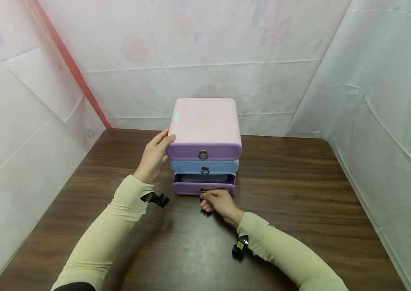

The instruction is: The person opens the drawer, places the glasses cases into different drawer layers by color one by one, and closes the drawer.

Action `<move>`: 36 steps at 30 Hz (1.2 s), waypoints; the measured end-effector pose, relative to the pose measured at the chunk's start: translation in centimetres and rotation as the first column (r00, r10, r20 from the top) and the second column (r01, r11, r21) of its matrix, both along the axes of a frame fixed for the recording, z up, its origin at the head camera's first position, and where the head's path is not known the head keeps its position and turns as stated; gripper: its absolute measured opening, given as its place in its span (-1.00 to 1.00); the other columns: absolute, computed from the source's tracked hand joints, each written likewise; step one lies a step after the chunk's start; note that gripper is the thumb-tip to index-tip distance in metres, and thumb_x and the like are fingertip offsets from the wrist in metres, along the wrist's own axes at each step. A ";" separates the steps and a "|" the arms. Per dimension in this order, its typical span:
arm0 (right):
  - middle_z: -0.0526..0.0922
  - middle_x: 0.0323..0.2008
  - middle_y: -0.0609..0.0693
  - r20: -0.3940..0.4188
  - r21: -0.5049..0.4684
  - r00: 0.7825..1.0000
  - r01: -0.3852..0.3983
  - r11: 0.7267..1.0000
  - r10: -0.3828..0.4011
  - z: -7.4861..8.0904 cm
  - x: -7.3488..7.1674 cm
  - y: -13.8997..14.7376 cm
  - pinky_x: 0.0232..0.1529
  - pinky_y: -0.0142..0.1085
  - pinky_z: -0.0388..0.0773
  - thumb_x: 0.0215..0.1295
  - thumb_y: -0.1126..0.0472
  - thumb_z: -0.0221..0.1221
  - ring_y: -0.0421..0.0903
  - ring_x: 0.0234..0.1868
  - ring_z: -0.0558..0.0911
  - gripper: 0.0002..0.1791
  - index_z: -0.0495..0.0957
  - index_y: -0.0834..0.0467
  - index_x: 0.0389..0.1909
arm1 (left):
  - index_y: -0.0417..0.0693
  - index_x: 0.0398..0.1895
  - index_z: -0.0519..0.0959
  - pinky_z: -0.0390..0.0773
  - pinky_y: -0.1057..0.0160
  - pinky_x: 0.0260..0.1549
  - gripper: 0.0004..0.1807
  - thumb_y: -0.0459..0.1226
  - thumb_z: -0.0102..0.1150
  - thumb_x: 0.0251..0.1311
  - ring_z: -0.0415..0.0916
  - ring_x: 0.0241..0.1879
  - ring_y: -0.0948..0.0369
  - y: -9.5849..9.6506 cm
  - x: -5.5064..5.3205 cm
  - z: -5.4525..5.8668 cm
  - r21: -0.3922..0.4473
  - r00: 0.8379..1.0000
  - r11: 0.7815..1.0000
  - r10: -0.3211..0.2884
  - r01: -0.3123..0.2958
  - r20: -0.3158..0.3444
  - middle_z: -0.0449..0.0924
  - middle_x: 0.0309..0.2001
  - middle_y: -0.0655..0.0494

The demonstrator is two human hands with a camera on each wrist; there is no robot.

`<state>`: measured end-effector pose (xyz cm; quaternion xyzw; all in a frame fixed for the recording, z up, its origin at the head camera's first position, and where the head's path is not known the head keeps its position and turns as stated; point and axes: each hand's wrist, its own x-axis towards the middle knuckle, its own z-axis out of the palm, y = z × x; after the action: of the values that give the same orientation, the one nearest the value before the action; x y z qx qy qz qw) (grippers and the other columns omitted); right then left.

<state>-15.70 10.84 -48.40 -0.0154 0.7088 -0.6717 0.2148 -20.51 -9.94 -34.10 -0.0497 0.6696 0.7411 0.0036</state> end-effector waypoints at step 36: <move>0.65 -0.57 -0.08 0.085 -0.002 0.995 0.056 0.998 -0.055 0.7 -2.9 0.0 -0.47 -0.49 0.58 0.46 0.27 0.03 -0.30 -0.56 0.60 -0.66 0.52 0.53 -0.02 | 0.13 0.48 0.26 0.36 0.01 0.32 -0.29 0.02 0.19 0.28 0.34 0.33 0.13 0.0 0.1 -0.1 -0.038 1.000 0.999 -0.028 0.028 -0.006 0.27 0.45 0.10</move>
<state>-18.62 10.81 -47.75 0.0325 0.6977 -0.6790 0.2260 -20.38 -9.97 -34.22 -0.0379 0.6840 0.7284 0.0109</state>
